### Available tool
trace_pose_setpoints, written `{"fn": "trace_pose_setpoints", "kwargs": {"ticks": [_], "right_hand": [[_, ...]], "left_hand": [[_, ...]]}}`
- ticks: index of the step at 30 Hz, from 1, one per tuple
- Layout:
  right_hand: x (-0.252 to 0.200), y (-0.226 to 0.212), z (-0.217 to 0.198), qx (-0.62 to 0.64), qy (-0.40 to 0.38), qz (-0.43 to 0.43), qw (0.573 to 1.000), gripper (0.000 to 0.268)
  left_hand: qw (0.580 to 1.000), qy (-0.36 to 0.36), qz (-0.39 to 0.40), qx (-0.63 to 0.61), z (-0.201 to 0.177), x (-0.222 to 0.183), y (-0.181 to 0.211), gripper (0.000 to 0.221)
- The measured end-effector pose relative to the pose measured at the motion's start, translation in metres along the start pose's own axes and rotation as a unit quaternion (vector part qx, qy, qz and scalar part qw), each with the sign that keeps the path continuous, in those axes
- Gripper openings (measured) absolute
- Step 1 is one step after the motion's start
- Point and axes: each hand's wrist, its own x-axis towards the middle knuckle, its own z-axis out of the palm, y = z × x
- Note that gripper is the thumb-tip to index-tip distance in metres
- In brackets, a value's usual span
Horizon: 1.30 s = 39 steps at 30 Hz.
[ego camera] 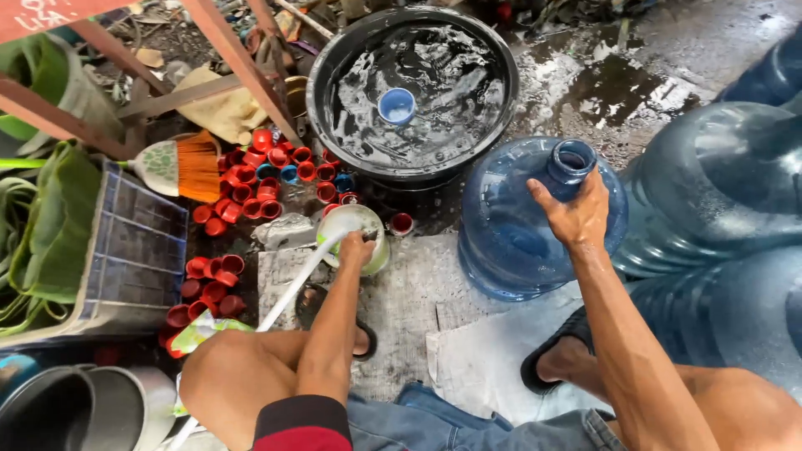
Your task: Scrubbing the exterior of large plastic water jugs with a sponge and soapy water to clean them.
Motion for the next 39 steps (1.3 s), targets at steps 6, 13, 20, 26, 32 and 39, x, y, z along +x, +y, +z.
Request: {"fn": "trace_pose_setpoints", "kwargs": {"ticks": [6,13,20,26,32,39], "right_hand": [[0.036,0.039,0.006,0.060,-0.067,-0.058,0.994,0.052],[0.023,-0.004,0.033,0.140,-0.097,-0.083,0.982,0.022],[0.029,0.006,-0.024,0.226,-0.042,-0.046,0.972,0.023],[0.019,0.064,-0.029,0.320,0.108,0.116,0.934,0.012],[0.025,0.103,-0.026,0.297,0.223,0.163,0.914,0.015],[0.016,0.083,-0.023,0.355,0.223,0.151,0.895,0.016]], "left_hand": [[0.995,-0.034,0.043,0.087,-0.029,-0.011,0.034,0.037],[0.979,-0.091,0.062,0.173,0.002,0.033,0.009,0.043],[0.988,-0.125,0.091,0.017,0.040,0.082,-0.043,0.040],[0.814,-0.071,-0.133,-0.561,-0.060,-0.023,0.036,0.036],[0.743,-0.181,0.026,-0.644,-0.021,-0.082,0.108,0.038],[0.859,0.130,0.349,-0.351,0.002,-0.205,0.237,0.058]]}}
